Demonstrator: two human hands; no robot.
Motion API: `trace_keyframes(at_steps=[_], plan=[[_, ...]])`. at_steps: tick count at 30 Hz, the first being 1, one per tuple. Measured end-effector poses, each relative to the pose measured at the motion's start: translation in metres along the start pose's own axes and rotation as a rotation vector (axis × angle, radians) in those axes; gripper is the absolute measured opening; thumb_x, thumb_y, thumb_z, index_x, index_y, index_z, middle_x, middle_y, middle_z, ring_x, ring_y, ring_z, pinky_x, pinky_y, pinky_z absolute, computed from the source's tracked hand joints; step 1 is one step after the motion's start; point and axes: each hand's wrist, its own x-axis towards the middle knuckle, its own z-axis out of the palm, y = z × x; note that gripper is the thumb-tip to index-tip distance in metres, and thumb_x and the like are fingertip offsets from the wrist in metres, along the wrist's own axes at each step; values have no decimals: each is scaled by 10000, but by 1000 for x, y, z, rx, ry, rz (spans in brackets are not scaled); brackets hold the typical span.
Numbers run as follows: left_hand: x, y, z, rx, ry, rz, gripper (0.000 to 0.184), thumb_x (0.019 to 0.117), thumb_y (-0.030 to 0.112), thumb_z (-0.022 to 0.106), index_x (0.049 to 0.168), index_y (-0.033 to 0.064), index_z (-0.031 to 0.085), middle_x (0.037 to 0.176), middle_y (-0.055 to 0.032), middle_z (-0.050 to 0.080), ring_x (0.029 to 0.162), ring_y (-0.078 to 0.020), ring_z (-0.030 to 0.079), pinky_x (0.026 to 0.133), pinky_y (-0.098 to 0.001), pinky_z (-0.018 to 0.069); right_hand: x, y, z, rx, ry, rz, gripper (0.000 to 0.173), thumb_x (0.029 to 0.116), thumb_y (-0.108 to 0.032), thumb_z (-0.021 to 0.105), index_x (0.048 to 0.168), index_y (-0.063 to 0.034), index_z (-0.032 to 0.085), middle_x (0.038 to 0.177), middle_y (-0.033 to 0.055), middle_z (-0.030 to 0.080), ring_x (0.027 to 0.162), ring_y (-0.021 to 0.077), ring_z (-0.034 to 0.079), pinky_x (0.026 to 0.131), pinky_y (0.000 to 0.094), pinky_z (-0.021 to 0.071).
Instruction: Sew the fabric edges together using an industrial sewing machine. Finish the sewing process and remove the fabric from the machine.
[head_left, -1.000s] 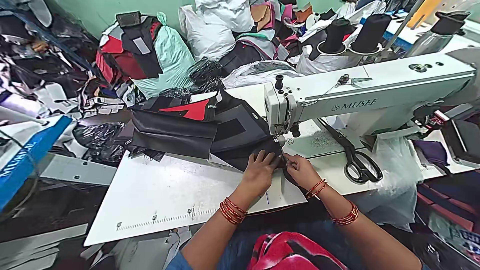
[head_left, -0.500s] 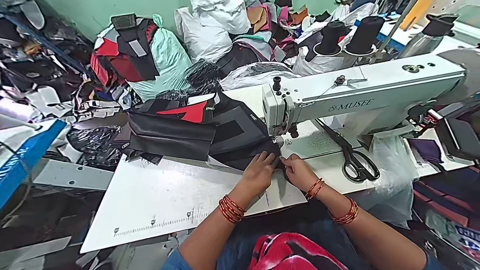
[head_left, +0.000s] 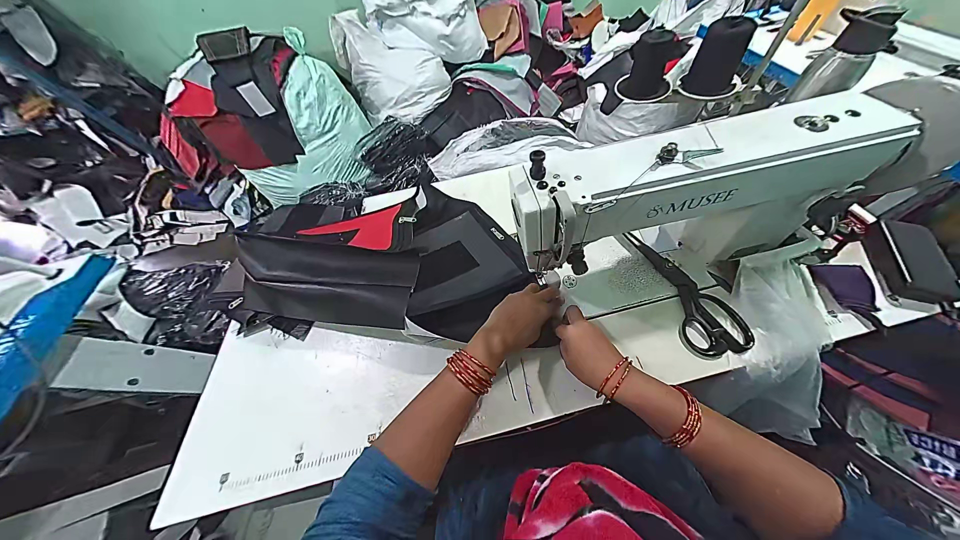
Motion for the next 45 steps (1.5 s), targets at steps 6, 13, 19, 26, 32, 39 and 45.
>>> trace_keyframes(at_steps=[6, 13, 19, 26, 32, 39, 45], plan=[[-20, -11, 32, -54, 383, 120, 347, 908, -74, 517, 1149, -6, 757, 1251, -143, 726, 1070, -380, 700, 870, -483, 575, 0, 1, 2, 20, 31, -1, 412, 1025, 41, 404, 1417, 76, 525, 1414, 289, 461, 1114, 364, 644, 941, 420, 539], [-35, -7, 48, -44, 477, 80, 434, 850, -13, 519, 1226, 18, 734, 1308, -106, 706, 1254, -361, 627, 1079, -508, 466, 2, 0, 4, 17, 25, 7, 467, 1024, 43, 418, 1489, 66, 451, 1418, 280, 461, 1101, 345, 650, 928, 393, 545], [-30, -12, 47, -77, 471, 70, 428, 860, 3, 509, 1231, -5, 724, 1314, -130, 700, 1265, -338, 632, 1104, -461, 467, 10, 0, -1, 47, 33, -16, 445, 1027, 39, 404, 1465, 68, 478, 1384, 276, 483, 1135, 354, 629, 964, 404, 524], [-17, -21, 36, -126, 444, -7, 387, 885, -11, 548, 1230, -13, 722, 1265, -177, 698, 1272, -351, 616, 1099, -465, 473, 28, 1, -16, 111, 14, -12, 468, 1045, 7, 393, 1509, 34, 446, 1444, 280, 457, 1239, 364, 579, 1049, 407, 480], [-9, -31, 32, -136, 414, -35, 356, 897, 4, 561, 1211, -15, 728, 1274, -175, 694, 1302, -338, 597, 1148, -456, 429, 41, -1, -24, 87, 2, -6, 490, 1041, 12, 395, 1529, 39, 418, 1473, 298, 458, 1324, 386, 529, 1094, 448, 449], [-16, -27, 43, -276, 533, -46, 236, 970, 85, 603, 1128, -6, 754, 1290, -170, 688, 1321, -339, 583, 1168, -523, 397, 20, 7, -4, 194, 217, 41, 471, 1066, -94, 420, 1530, -18, 457, 1329, 261, 584, 1167, 366, 624, 1019, 450, 489], [-21, -25, 42, -342, 507, -24, 248, 945, 50, 626, 1149, 1, 757, 1329, -173, 668, 1385, -352, 521, 1194, -538, 351, 7, 14, 16, 327, 378, 31, 439, 1015, -65, 498, 1442, 15, 559, 1162, 233, 677, 991, 309, 672, 925, 411, 523]])
